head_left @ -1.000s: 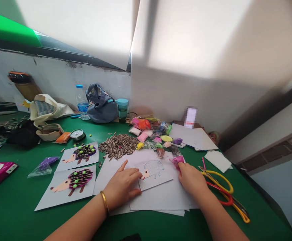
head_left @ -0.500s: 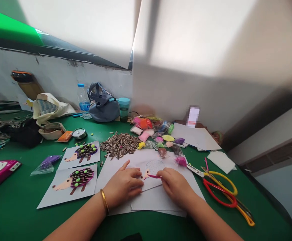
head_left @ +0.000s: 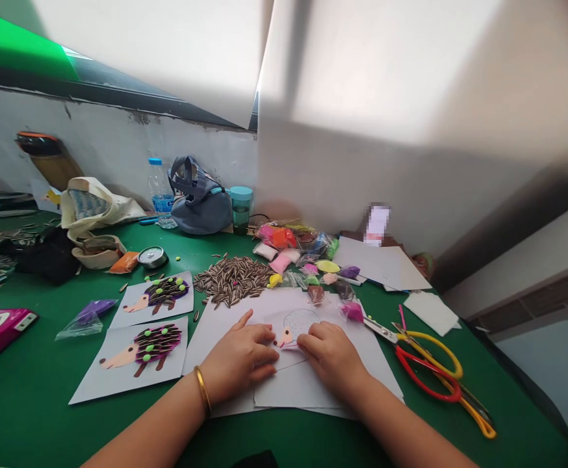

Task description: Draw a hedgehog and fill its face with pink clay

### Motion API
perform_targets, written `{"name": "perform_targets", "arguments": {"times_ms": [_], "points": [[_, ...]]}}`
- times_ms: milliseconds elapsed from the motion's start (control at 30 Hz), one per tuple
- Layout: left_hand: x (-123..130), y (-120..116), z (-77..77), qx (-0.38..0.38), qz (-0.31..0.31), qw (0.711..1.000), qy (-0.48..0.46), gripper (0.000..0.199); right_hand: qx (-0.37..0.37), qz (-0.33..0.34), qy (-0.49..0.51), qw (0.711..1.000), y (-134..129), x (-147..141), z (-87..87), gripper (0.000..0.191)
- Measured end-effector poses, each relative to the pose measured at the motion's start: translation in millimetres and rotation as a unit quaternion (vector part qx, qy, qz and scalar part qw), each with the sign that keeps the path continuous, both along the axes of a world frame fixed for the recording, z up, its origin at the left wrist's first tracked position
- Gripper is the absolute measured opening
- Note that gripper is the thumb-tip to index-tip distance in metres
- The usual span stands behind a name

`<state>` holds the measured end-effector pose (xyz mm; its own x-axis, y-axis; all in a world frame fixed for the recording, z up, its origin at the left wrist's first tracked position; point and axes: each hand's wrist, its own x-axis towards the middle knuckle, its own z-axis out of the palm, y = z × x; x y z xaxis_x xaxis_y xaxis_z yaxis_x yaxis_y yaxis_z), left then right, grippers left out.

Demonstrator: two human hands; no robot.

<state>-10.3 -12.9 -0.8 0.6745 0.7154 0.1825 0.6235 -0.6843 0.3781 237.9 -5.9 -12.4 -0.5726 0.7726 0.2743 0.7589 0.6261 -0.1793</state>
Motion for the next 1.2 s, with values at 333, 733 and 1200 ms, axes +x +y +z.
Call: {"name": "perform_targets", "arguments": {"times_ms": [333,733,1200], "points": [[0,-1,-2.0,-0.001,-0.001,1.000,-0.014,0.013,0.014,0.002,0.000,1.000,5,-2,-5.5,0.012],[0,-2,1.0,-0.006,0.003,1.000,-0.002,0.015,0.003,0.008,0.000,1.000,7,1,-8.9,0.012],[0,-1,-1.2,-0.003,0.003,1.000,0.003,0.014,0.051,0.030,-0.058,0.997,12,-4,1.1,0.005]]}}
